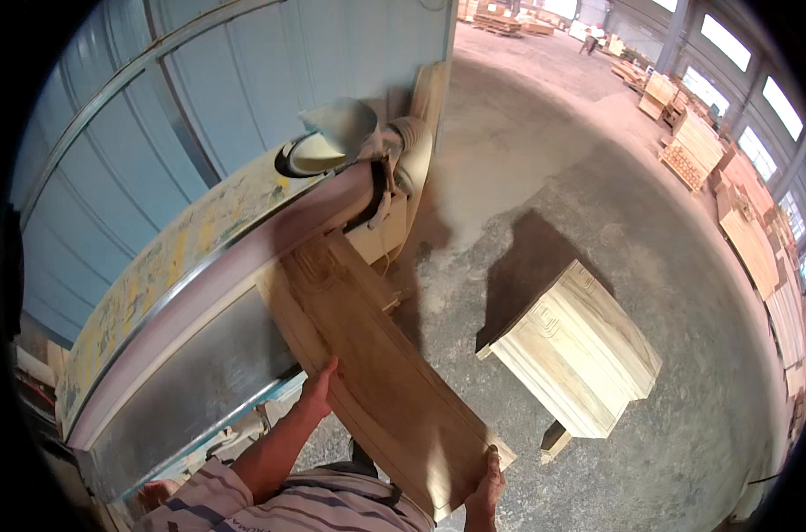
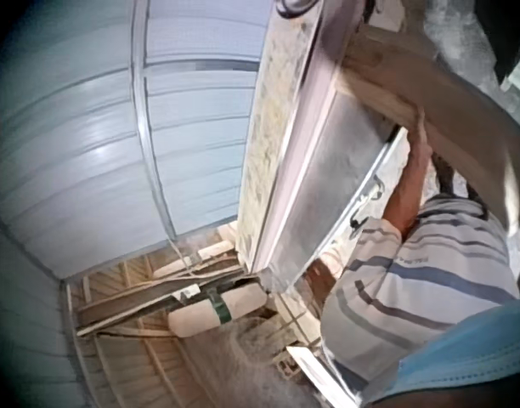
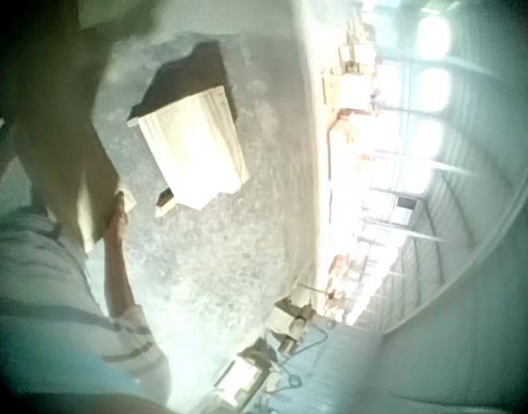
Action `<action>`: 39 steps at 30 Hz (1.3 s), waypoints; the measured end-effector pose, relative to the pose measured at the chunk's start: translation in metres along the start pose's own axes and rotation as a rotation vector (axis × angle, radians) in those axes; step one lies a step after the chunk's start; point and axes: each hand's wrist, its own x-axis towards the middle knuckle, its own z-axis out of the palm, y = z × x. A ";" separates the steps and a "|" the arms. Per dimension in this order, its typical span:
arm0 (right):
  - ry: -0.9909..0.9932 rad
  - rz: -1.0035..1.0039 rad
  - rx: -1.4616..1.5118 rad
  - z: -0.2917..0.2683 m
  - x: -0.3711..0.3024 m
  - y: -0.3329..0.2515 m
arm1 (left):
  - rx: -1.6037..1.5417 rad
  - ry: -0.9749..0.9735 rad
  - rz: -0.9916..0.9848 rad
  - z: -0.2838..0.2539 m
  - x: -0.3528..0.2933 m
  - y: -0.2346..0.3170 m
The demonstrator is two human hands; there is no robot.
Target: The person picks up a wooden board and sands its edges and faces against a large belt sander.
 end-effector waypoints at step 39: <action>0.319 -0.469 0.036 -0.061 0.049 0.036 | -0.003 -0.401 0.167 0.047 -0.098 0.027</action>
